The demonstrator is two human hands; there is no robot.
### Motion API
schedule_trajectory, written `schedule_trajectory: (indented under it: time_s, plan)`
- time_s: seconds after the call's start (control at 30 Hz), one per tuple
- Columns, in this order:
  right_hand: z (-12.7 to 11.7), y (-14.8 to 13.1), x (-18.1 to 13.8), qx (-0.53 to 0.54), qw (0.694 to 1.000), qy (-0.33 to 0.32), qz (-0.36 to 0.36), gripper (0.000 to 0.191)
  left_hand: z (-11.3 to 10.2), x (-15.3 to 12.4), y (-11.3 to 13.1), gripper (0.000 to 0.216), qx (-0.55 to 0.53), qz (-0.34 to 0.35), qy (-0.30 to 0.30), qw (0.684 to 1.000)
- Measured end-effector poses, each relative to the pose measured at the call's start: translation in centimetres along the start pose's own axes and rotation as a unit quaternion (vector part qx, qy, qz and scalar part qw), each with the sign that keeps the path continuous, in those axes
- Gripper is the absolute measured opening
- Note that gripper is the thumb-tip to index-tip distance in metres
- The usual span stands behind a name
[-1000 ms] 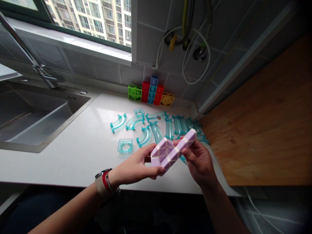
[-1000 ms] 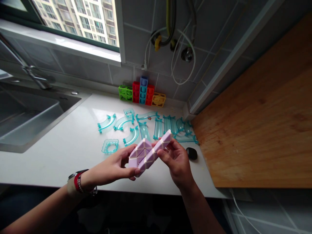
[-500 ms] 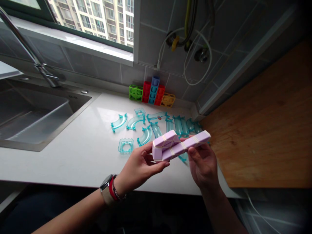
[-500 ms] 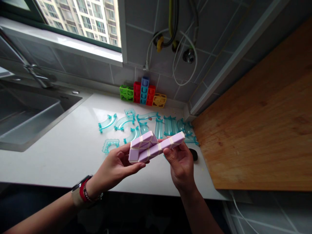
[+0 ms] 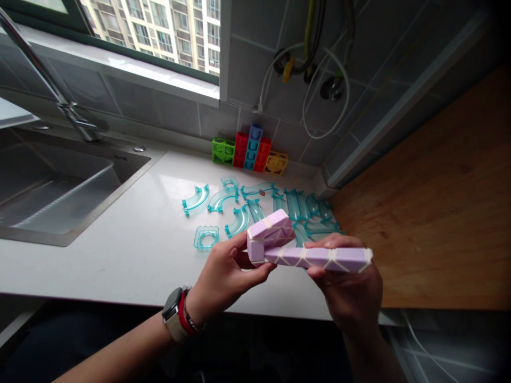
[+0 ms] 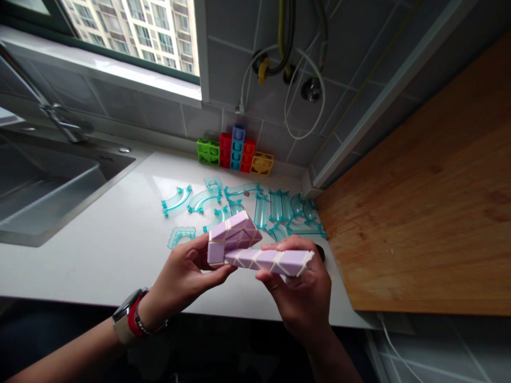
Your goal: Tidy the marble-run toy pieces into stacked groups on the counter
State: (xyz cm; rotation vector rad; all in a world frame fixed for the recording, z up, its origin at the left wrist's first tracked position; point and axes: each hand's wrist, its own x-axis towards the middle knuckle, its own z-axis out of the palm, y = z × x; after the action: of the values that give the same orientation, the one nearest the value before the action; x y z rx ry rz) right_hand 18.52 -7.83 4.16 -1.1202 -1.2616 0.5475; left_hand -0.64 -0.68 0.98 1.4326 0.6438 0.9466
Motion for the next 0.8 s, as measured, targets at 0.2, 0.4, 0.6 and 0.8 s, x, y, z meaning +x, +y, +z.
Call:
schedule_trajectory:
  time_s: [0.2, 0.4, 0.6, 0.8]
  plan:
    - [1.5, -1.7, -1.7, -0.174, 0.975, -0.002, -0.14, 0.033, 0.7, -0.5, -0.3, 0.043, 0.086, 0.043, 0.041, 0.995]
    - [1.1, -1.1, -0.7, -0.112, 0.99, 0.0, -0.083, 0.026, 0.3, -0.2, 0.3, 0.04, 0.038, -0.011, 0.009, 0.999]
    - [0.8, -0.5, 0.0, 0.009, 0.999, 0.015, 0.031, 0.01, -0.2, 0.0, -0.2, 0.053, 0.034, 0.001, 0.057, 0.998]
    - [0.8, 1.0, 0.0, 0.113, 0.986, -0.035, 0.114, 0.019, -0.8, -0.2, -0.7, 0.07, 0.072, 0.117, 0.106, 0.985]
